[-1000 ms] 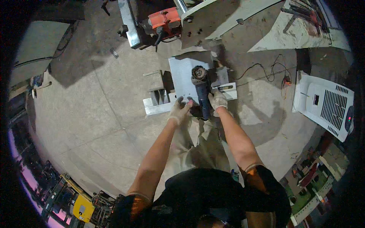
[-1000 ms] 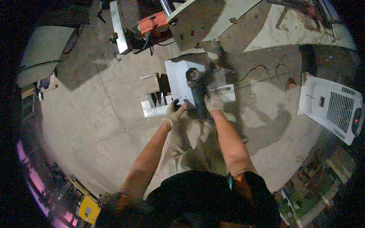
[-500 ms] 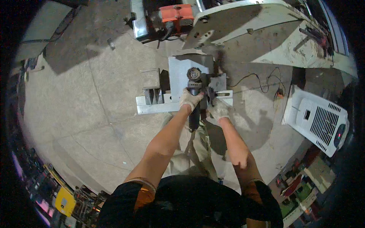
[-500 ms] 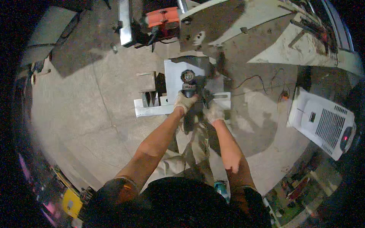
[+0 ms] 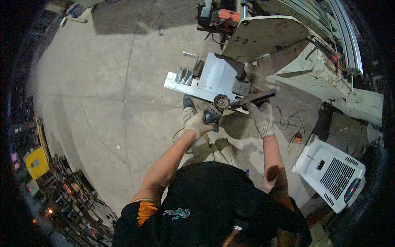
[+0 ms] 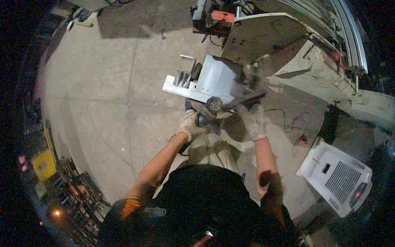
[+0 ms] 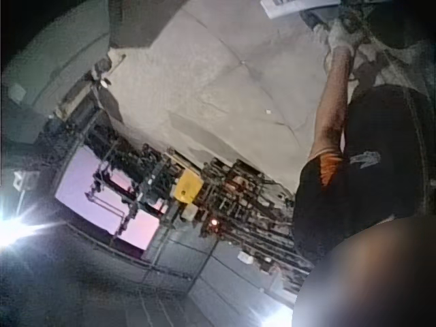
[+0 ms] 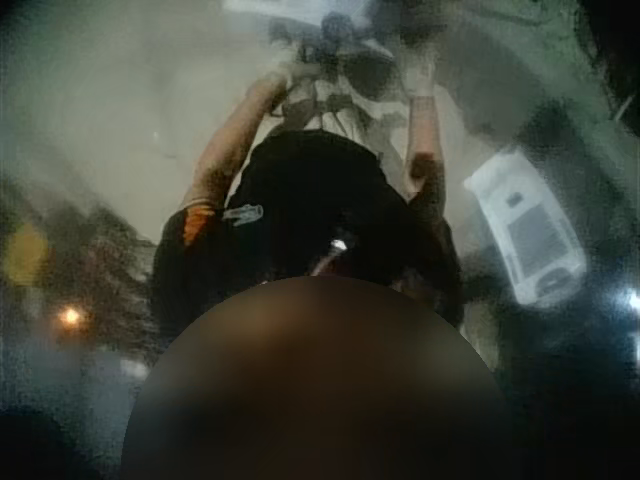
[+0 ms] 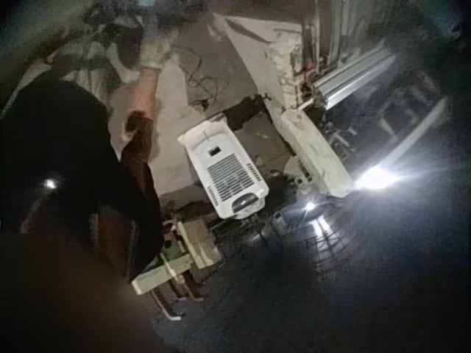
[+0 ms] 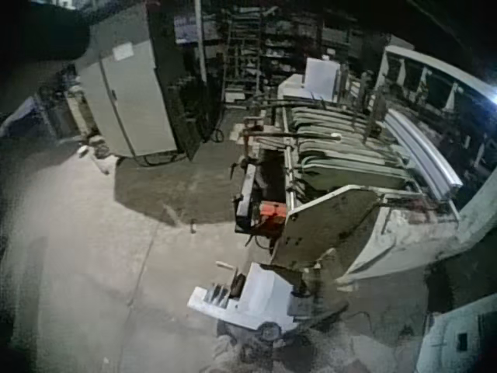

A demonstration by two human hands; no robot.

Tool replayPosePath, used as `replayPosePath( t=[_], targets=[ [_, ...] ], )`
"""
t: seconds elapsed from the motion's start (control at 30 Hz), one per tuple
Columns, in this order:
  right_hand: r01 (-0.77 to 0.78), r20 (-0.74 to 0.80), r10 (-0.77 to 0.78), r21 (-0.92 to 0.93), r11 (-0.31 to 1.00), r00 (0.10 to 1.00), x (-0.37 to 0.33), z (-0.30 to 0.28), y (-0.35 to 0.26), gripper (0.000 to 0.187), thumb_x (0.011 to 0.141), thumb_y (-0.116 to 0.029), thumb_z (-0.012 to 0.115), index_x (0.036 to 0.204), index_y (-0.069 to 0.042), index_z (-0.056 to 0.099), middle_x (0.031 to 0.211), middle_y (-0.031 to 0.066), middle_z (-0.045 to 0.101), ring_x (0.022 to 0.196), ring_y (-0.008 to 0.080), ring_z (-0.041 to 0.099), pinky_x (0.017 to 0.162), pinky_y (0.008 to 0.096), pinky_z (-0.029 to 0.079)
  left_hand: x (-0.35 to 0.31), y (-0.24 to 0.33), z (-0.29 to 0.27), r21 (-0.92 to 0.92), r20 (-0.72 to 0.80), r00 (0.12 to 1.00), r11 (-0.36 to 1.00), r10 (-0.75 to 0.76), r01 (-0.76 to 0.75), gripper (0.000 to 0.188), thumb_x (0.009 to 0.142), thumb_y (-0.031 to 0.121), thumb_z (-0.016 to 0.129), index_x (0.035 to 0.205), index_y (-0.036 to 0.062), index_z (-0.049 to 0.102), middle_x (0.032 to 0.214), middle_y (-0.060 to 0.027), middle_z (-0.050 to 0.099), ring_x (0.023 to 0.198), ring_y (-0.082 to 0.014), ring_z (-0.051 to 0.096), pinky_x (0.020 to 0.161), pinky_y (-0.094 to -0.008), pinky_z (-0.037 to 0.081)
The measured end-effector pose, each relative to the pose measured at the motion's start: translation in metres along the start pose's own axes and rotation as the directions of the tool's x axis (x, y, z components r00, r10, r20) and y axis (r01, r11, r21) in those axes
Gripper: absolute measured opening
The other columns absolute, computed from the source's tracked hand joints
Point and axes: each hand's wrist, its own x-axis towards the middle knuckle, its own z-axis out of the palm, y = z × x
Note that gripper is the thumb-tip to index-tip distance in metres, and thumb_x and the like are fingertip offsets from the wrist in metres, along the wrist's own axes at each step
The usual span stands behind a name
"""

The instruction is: The person retrieves a long metal profile from a rack, places it on a workbench, and uses a handheld angle grinder to smooth its edges. They then return the profile to the rack, secure it with a clamp, and handle small metal pieces on the bench.

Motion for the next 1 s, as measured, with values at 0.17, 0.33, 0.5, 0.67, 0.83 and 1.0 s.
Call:
replayPosePath(
  t=[0.17,0.33,0.5,0.67,0.83,1.0],
  targets=[
    [0.287,0.303,-0.1,-0.675,0.679,0.948,-0.014,0.047,0.003,0.025,0.089,-0.017,0.071,0.109,-0.003,0.067,0.098,0.0083,0.071,0.087,0.0185,0.068,0.08,0.0321,0.054,-0.059,-0.019,0.025,0.011,-0.179,0.984,1.0,0.002,0.0,0.079,0.071,0.043,0.081,0.136,0.0096,0.051,0.109,-0.0223,0.067,0.101,-0.0394,0.065,0.088,-0.0444,0.052],
    [0.332,0.497,0.193,-0.775,0.538,0.846,-0.036,0.073,0.013,0.031,0.085,-0.025,0.076,0.11,-0.007,0.068,0.101,0.0076,0.072,0.09,0.0177,0.067,0.083,0.0324,0.054,-0.103,-0.04,0.037,0.024,-0.24,0.97,0.999,-0.02,0.026,0.073,0.071,0.043,0.079,0.13,0.0082,0.055,0.107,-0.0228,0.069,0.098,-0.04,0.067,0.087,-0.0439,0.052],
    [0.587,0.693,-0.087,-0.529,0.613,0.716,-0.037,0.105,0.047,0.032,0.088,-0.031,0.073,0.107,-0.006,0.066,0.11,0.0142,0.069,0.09,0.0294,0.068,0.079,0.0396,0.054,-0.134,-0.07,0.044,-0.024,-0.12,0.979,0.987,-0.163,0.162,0.072,0.072,0.047,0.077,0.126,0.0033,0.057,0.102,-0.0226,0.07,0.098,-0.0406,0.067,0.089,-0.0436,0.051],
    [0.624,0.687,-0.047,-0.628,0.465,0.725,-0.05,0.121,0.092,0.042,0.087,-0.039,0.071,0.116,-0.009,0.068,0.1,0.0157,0.072,0.09,0.032,0.068,0.08,0.0413,0.055,-0.149,-0.103,0.05,-0.011,-0.252,0.945,0.977,-0.208,0.212,0.071,0.071,0.054,0.074,0.12,0.004,0.063,0.105,-0.0232,0.07,0.103,-0.0396,0.066,0.092,-0.045,0.049],
    [0.513,0.658,0.198,-0.712,0.48,0.727,-0.052,0.158,0.098,0.032,0.085,-0.026,0.075,0.108,-0.005,0.068,0.099,0.0121,0.073,0.092,0.0261,0.07,0.084,0.0367,0.055,-0.162,-0.127,0.046,-0.097,-0.228,0.916,0.944,-0.33,0.316,0.073,0.071,0.052,0.076,0.122,0.0011,0.062,0.117,-0.0262,0.066,0.113,-0.0427,0.06,0.099,-0.0465,0.045],
    [0.458,0.593,0.19,-0.755,0.469,0.783,-0.055,0.189,0.089,0.038,0.083,-0.03,0.077,0.111,-0.006,0.067,0.107,0.0163,0.07,0.095,0.0307,0.068,0.089,0.0373,0.054,-0.171,-0.141,0.051,-0.176,-0.26,0.905,0.938,-0.338,0.3,0.077,0.071,0.055,0.075,0.122,-0.0016,0.061,0.116,-0.0297,0.064,0.115,-0.0437,0.058,0.1,-0.0455,0.044]
  ],
)
